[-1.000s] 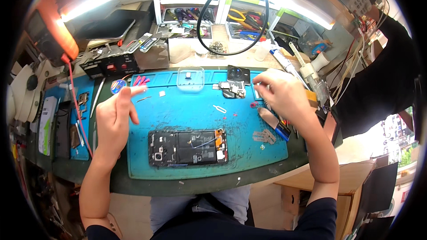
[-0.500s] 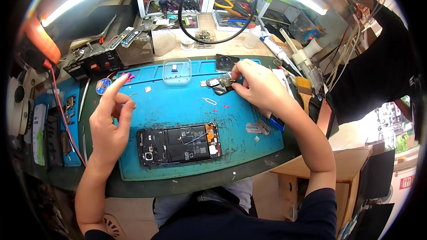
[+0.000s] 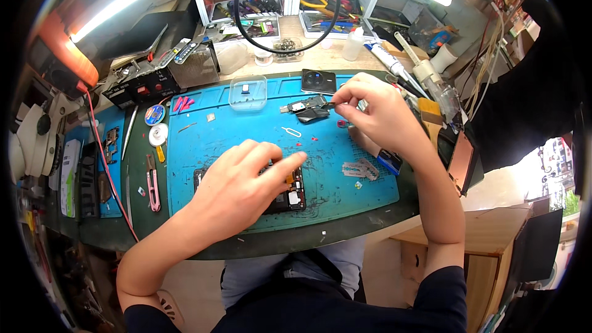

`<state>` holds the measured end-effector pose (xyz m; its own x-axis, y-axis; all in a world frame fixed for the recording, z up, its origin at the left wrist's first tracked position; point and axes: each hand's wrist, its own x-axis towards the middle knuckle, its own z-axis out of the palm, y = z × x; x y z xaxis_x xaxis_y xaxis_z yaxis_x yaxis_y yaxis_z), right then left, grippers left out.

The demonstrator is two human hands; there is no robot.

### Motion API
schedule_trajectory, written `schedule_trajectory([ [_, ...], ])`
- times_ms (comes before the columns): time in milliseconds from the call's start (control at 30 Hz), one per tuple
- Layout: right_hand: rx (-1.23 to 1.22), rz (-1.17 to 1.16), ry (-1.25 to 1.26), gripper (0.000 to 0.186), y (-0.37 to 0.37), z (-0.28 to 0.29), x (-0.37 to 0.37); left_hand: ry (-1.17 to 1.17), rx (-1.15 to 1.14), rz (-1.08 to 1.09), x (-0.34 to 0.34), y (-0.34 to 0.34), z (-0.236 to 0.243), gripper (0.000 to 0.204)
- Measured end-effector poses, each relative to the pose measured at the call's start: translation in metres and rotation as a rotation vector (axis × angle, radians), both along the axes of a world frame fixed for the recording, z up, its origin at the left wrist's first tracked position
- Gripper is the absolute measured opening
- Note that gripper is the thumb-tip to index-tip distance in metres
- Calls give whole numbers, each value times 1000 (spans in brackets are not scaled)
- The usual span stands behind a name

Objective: The person disassembles a smartphone, removes the back cover, and detaches internal components including the battery and camera module. They then reassemble the device by reconnecting the battery and camera flex cables and placing the back cover back on the phone.

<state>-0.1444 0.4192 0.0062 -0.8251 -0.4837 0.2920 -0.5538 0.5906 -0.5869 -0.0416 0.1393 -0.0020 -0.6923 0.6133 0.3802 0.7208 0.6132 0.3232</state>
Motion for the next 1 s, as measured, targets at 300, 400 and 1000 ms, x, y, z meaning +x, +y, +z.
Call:
schedule_trajectory([
  [300, 83, 133, -239, 15, -4, -4, 52, -127, 54, 111, 6, -3, -9, 58],
  [400, -52, 59, -402, 15, -10, -6, 50, -107, 129, 151, 13, -3, -7, 50],
  [1000, -337, 27, -314, 15, -52, -9, 57, -179, 127, 191, 8, -41, -1, 20],
])
